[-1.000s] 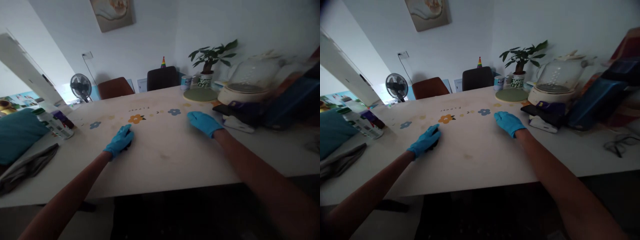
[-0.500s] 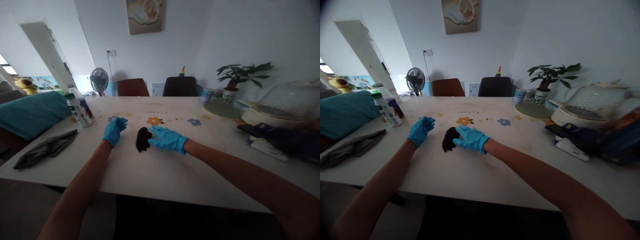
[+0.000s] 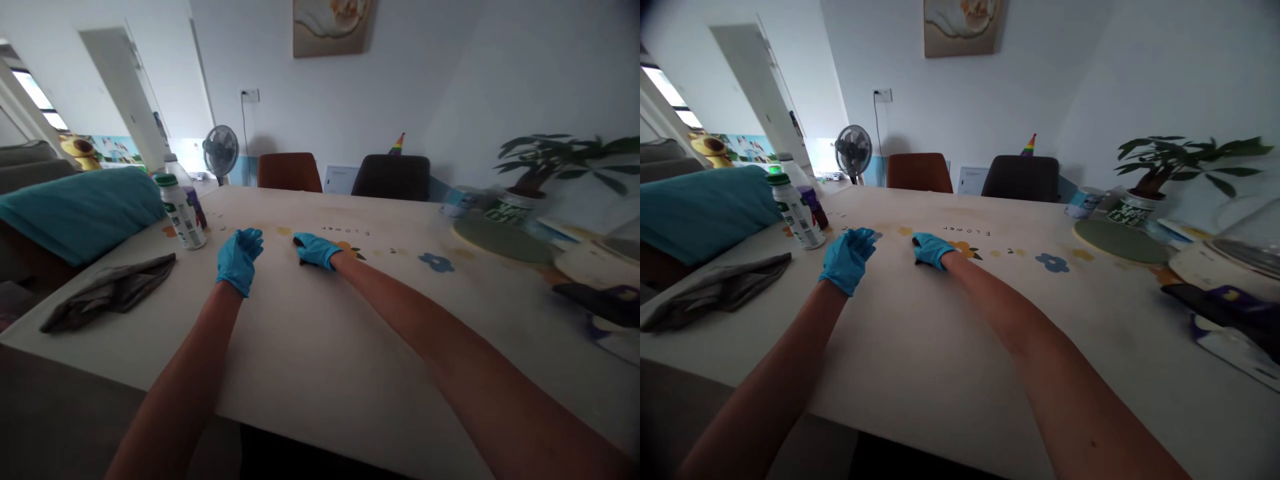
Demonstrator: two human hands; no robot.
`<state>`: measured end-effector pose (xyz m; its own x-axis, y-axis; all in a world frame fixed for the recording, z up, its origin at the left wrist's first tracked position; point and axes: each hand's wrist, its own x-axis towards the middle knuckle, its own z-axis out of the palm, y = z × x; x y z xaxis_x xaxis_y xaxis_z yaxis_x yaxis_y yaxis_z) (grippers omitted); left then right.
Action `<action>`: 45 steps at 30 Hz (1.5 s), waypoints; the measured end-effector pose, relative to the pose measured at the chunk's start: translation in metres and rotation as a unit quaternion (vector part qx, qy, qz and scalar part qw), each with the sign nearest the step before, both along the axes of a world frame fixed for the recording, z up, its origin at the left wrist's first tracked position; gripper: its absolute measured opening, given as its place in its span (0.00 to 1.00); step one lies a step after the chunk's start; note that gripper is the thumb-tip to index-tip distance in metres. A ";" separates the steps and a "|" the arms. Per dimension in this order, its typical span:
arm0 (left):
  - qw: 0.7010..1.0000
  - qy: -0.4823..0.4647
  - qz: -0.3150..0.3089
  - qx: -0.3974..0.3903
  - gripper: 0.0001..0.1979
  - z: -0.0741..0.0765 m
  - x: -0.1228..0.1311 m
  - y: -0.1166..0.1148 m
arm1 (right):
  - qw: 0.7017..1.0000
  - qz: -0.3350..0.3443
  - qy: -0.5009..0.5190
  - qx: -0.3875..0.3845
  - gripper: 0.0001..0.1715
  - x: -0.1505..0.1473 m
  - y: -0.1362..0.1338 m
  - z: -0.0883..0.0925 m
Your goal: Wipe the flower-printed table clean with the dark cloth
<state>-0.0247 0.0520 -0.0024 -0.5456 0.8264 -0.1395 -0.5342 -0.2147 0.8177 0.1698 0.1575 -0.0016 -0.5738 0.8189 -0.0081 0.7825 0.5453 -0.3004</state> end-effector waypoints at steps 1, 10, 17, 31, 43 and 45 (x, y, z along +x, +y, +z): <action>1.000 0.004 -0.001 0.001 0.13 -0.001 -0.001 0.001 | 1.000 -0.008 0.002 0.002 0.39 -0.002 0.010 0.001; 0.999 0.035 0.005 -0.015 0.13 -0.010 -0.010 0.007 | 0.997 0.066 0.045 0.013 0.39 -0.011 -0.016 -0.016; 1.000 0.007 -0.004 -0.019 0.14 0.001 -0.003 -0.001 | 0.979 0.194 0.063 -0.021 0.40 0.047 -0.067 -0.018; 0.999 0.048 0.016 0.007 0.12 -0.013 -0.007 0.003 | 0.947 0.314 0.065 0.010 0.32 -0.019 -0.097 -0.026; 1.000 0.023 0.011 -0.012 0.10 -0.011 -0.005 0.003 | 0.992 -0.058 -0.086 0.070 0.23 0.012 0.011 0.005; 1.000 0.022 -0.001 -0.011 0.09 -0.012 -0.005 0.003 | 0.988 -0.080 -0.109 0.080 0.24 0.038 0.013 0.007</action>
<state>-0.0293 0.0553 -0.0144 -0.5495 0.8248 -0.1331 -0.4981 -0.1955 0.8448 0.2078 0.1703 0.0050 -0.4358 0.8998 0.0192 0.8991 0.4362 -0.0352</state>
